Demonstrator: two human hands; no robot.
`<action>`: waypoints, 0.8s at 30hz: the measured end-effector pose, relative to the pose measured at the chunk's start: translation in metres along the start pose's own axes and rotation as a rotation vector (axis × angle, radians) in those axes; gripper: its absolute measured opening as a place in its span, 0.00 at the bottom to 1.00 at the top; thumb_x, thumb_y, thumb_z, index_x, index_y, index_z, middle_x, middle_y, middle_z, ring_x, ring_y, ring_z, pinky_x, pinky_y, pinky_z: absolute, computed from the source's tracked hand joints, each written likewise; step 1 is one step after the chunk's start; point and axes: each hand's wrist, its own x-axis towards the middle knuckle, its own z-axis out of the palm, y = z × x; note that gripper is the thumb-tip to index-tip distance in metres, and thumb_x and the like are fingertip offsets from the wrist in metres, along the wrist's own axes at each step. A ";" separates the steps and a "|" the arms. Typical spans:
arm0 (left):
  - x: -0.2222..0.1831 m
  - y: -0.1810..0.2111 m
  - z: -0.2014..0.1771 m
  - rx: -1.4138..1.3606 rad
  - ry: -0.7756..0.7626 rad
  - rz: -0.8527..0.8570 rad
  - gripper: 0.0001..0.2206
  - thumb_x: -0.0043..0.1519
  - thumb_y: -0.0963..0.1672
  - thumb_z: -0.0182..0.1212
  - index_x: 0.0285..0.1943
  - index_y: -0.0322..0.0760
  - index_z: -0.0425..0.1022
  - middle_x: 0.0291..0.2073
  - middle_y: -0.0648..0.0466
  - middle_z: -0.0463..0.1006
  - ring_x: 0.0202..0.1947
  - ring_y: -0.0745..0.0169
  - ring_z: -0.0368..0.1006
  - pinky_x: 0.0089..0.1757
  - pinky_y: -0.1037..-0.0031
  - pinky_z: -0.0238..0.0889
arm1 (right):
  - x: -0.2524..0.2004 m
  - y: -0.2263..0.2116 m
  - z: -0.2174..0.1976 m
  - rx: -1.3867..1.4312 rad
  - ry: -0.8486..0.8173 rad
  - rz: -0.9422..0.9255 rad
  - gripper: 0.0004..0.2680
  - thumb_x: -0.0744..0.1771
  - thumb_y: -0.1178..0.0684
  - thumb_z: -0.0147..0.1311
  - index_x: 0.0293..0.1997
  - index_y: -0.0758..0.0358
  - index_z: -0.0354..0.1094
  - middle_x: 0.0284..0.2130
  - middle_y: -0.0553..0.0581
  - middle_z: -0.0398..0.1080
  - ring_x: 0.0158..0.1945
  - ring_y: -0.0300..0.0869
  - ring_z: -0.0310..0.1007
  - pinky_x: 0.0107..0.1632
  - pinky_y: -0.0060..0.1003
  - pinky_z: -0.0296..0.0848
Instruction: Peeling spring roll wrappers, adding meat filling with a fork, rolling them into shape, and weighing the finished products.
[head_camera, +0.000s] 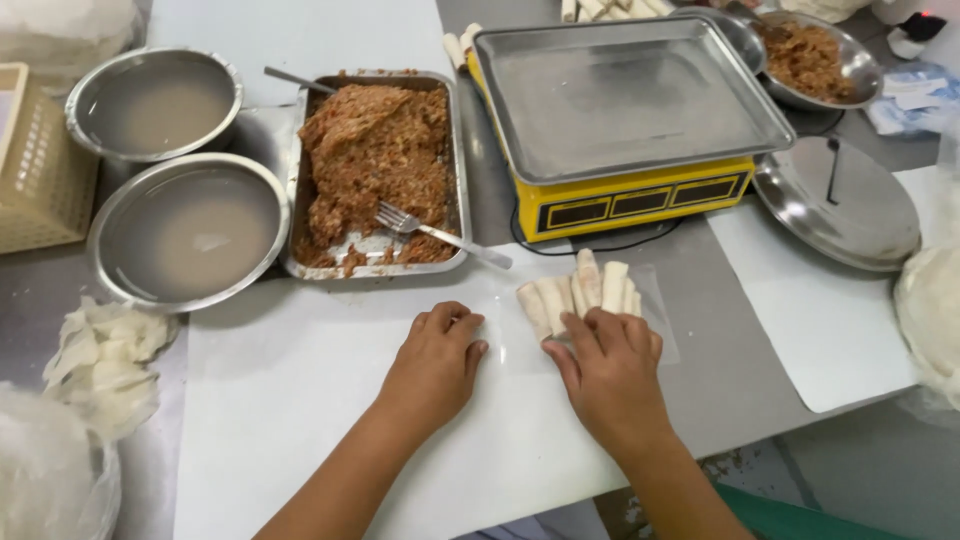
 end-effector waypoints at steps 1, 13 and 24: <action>0.012 0.001 0.006 0.079 0.008 -0.011 0.17 0.68 0.48 0.54 0.62 0.39 0.75 0.56 0.46 0.73 0.60 0.47 0.71 0.53 0.64 0.71 | -0.003 0.011 -0.002 0.011 0.003 0.029 0.11 0.67 0.41 0.57 0.51 0.49 0.74 0.41 0.51 0.69 0.47 0.49 0.68 0.47 0.48 0.63; 0.056 0.047 0.041 0.144 0.003 0.025 0.10 0.71 0.41 0.42 0.48 0.28 0.68 0.32 0.43 0.77 0.32 0.51 0.81 0.35 0.69 0.77 | 0.011 0.100 0.016 0.304 -0.504 0.645 0.06 0.70 0.52 0.50 0.44 0.61 0.72 0.37 0.63 0.73 0.43 0.59 0.78 0.43 0.50 0.77; 0.103 0.097 -0.052 -0.159 0.203 0.060 0.08 0.70 0.47 0.47 0.49 0.40 0.65 0.27 0.38 0.80 0.32 0.29 0.80 0.31 0.51 0.73 | 0.111 0.137 -0.053 0.426 -0.154 0.568 0.06 0.73 0.49 0.49 0.47 0.57 0.67 0.34 0.66 0.73 0.46 0.63 0.74 0.48 0.57 0.70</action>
